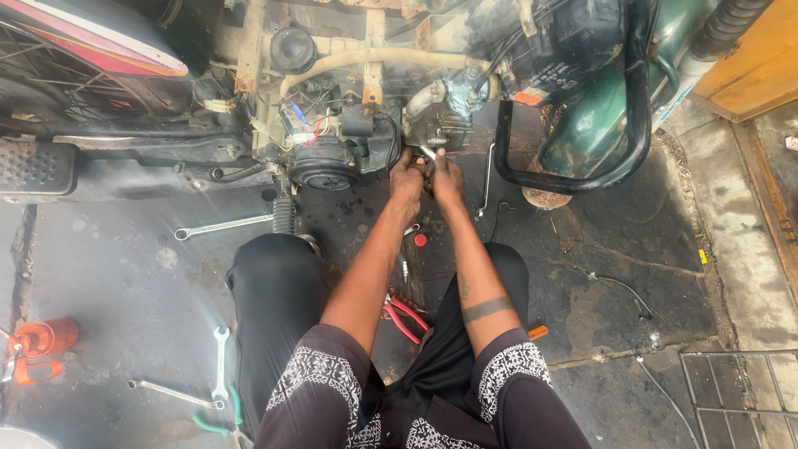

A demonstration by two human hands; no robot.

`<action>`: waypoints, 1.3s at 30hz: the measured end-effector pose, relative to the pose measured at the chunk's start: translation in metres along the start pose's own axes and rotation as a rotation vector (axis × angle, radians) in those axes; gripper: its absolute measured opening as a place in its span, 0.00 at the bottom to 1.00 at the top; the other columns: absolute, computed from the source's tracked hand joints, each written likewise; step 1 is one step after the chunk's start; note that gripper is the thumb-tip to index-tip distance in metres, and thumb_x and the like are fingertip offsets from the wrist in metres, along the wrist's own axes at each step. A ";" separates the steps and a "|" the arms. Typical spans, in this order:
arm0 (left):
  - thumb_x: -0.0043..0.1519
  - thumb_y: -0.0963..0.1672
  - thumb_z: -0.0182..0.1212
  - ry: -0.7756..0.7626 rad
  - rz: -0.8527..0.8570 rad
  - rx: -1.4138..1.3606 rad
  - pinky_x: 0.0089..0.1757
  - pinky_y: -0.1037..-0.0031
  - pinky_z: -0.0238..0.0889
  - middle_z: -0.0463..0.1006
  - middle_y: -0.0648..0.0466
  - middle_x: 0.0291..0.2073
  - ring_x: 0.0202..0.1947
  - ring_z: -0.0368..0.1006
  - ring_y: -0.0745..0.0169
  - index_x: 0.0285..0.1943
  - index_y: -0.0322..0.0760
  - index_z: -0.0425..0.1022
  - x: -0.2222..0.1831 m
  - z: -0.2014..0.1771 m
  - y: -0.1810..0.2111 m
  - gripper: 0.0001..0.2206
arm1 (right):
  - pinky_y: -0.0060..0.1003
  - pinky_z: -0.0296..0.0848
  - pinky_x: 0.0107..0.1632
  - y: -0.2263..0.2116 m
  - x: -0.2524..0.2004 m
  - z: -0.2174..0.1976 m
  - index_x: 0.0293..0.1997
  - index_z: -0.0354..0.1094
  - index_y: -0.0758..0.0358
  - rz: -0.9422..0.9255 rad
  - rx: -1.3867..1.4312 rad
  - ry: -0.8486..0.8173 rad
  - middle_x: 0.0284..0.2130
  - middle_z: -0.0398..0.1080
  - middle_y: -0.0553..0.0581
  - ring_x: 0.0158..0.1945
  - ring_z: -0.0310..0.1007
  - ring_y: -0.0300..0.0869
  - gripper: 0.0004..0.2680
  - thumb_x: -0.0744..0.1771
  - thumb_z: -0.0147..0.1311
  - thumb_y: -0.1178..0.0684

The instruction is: The person manipulates a spark plug and works on an exposed motorcycle engine by hand and with pliers.

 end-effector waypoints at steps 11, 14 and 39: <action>0.69 0.39 0.55 -0.009 0.037 -0.051 0.39 0.78 0.67 0.80 0.54 0.47 0.38 0.72 0.71 0.78 0.34 0.57 0.002 -0.002 -0.004 0.27 | 0.46 0.69 0.42 -0.018 -0.009 0.001 0.47 0.71 0.71 -0.511 -0.285 0.160 0.34 0.73 0.63 0.37 0.73 0.50 0.20 0.72 0.41 0.38; 0.69 0.40 0.55 -0.012 -0.024 -0.017 0.36 0.69 0.62 0.77 0.46 0.43 0.35 0.64 0.62 0.80 0.37 0.56 -0.001 -0.001 -0.001 0.27 | 0.47 0.66 0.39 -0.005 0.000 0.001 0.44 0.70 0.73 -0.172 0.035 0.025 0.30 0.71 0.62 0.34 0.68 0.50 0.21 0.74 0.42 0.38; 0.71 0.39 0.51 -0.056 0.048 -0.157 0.40 0.79 0.72 0.80 0.54 0.52 0.40 0.75 0.73 0.79 0.34 0.57 0.012 -0.002 -0.014 0.24 | 0.51 0.68 0.36 -0.032 -0.026 -0.002 0.48 0.68 0.74 -0.604 -0.376 0.224 0.32 0.73 0.68 0.34 0.75 0.62 0.20 0.71 0.46 0.39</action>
Point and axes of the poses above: each hand's wrist, its own x-axis towards the middle knuckle, its own z-axis out of the palm, y = z × x, the point moved 5 cm from there along x, towards the middle knuckle
